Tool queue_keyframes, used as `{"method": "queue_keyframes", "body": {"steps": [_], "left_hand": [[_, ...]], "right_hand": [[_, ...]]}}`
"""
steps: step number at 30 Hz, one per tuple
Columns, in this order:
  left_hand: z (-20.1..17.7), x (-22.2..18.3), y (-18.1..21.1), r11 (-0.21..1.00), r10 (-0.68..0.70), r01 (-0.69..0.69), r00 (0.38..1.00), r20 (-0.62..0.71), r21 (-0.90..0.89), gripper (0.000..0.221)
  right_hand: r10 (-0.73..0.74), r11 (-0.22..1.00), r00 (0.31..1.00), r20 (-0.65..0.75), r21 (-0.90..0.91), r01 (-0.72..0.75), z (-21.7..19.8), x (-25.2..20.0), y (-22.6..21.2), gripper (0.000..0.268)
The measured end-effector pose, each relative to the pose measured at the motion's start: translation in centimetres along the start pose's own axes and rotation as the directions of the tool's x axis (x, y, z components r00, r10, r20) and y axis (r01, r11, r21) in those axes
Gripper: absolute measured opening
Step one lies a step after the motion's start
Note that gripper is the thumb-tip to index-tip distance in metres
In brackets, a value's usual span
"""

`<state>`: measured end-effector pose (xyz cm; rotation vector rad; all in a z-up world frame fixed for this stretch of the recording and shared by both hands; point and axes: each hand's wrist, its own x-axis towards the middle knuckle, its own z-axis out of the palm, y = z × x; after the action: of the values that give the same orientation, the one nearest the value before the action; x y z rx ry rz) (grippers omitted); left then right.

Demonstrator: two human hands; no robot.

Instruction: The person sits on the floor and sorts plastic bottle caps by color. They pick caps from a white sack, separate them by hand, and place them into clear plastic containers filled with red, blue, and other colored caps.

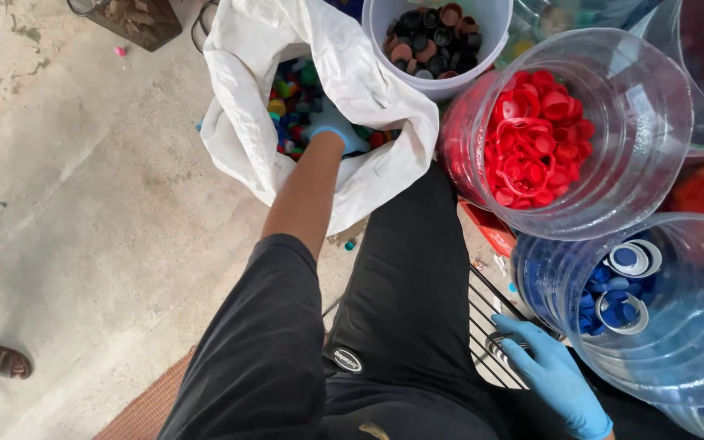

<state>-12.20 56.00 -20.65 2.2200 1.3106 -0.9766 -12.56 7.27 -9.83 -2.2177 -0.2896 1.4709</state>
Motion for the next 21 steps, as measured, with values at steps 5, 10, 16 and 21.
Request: {"method": "queue_keyframes", "body": {"steps": [5, 10, 16, 21], "left_hand": [[2.8, 2.4, 1.0, 0.982, -0.098, 0.083, 0.991, -0.088, -0.168, 0.109], [2.7, 3.8, 0.0, 0.939, -0.070, 0.011, 0.985, -0.159, -0.345, 0.065], [1.9, 4.4, -1.6, 0.971, 0.116, -0.158, 0.968, -0.223, -0.180, 0.029], [-1.1, 4.7, -4.3, 0.948, 0.319, -0.306, 0.902, -0.291, 0.090, 0.031]], "right_hand": [[-0.078, 0.966, 0.988, -0.133, 0.236, 0.108, 1.7, 2.4, 2.9, 0.042], [-0.083, 0.970, 0.987, -0.137, 0.215, 0.112, 2.3, 3.2, 2.5, 0.041], [-0.043, 0.889, 0.981, -0.191, 0.440, 0.124, 1.8, 3.8, 5.0, 0.038], [-0.183, 0.808, 0.936, -0.300, 0.496, 0.317, 2.4, 5.7, 9.8, 0.034]]}}
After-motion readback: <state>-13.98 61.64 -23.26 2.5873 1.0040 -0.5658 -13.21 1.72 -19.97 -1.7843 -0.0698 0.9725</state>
